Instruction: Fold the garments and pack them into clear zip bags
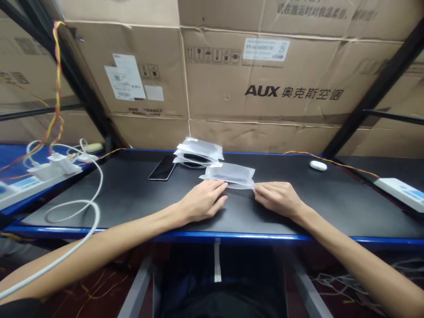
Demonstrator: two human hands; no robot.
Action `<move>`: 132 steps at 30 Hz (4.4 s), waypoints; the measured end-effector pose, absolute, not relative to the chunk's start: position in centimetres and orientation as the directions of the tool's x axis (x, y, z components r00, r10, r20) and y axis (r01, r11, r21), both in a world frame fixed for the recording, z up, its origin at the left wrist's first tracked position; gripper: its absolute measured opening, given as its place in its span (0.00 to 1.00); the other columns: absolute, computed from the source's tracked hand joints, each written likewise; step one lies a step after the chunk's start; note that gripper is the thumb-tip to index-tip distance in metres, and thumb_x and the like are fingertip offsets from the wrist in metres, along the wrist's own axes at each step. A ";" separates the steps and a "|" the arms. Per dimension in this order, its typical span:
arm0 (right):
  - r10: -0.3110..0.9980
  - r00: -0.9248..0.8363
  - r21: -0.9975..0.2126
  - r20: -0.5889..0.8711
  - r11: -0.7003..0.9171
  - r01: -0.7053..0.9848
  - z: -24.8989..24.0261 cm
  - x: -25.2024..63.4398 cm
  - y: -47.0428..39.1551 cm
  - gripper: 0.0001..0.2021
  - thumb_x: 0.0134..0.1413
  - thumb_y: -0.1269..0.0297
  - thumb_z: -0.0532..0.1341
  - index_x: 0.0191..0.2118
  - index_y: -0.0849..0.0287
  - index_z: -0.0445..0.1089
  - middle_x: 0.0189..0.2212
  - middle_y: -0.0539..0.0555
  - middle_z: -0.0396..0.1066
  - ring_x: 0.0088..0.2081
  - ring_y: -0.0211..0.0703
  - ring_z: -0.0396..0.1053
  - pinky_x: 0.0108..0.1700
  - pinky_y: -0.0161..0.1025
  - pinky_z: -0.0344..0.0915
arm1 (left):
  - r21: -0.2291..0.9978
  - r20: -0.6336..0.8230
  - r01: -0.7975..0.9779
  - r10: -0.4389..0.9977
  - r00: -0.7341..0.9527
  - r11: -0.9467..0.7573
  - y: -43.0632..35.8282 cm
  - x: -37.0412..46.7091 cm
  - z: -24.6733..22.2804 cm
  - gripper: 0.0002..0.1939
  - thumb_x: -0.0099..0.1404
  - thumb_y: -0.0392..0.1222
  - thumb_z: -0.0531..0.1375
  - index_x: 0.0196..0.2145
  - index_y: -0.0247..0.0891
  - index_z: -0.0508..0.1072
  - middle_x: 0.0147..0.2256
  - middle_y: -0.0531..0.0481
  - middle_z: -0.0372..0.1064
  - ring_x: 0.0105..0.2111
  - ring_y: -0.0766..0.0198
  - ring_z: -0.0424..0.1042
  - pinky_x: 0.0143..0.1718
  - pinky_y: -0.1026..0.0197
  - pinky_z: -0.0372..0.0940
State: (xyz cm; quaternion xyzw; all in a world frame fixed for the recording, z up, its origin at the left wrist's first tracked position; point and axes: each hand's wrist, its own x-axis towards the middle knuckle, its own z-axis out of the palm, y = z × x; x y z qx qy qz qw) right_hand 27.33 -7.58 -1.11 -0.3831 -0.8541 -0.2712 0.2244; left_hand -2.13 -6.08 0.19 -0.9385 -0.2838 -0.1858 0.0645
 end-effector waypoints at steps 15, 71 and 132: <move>0.585 -0.628 0.235 0.513 0.608 0.759 -1.2 27.1 -7.6 0.12 0.67 0.66 0.55 0.36 0.54 0.75 0.32 0.52 0.80 0.32 0.41 0.76 0.37 0.35 0.66 | 0.023 0.322 0.648 0.619 0.716 -0.762 -2.9 1.4 0.3 0.29 0.71 0.43 0.55 0.65 0.27 0.61 0.62 0.28 0.63 0.62 0.40 0.65 0.60 0.41 0.64; 0.916 -0.357 0.028 0.182 0.358 0.933 0.1 29.1 0.9 0.21 0.72 0.53 0.49 0.58 0.61 0.68 0.52 0.64 0.76 0.49 0.56 0.75 0.53 0.49 0.67 | 0.336 0.297 0.205 0.310 0.903 -0.919 -0.9 -4.2 0.5 0.21 0.64 0.36 0.58 0.54 0.39 0.77 0.61 0.44 0.67 0.64 0.54 0.64 0.67 0.50 0.58; 0.851 -0.501 -0.466 0.158 0.512 0.722 1.1 28.7 -3.5 0.28 0.63 0.45 0.59 0.64 0.50 0.68 0.65 0.55 0.64 0.68 0.56 0.58 0.70 0.56 0.53 | 0.111 0.429 0.526 0.518 0.740 -0.843 -2.7 -3.5 2.5 0.18 0.68 0.52 0.59 0.50 0.39 0.72 0.47 0.44 0.69 0.46 0.55 0.70 0.48 0.55 0.67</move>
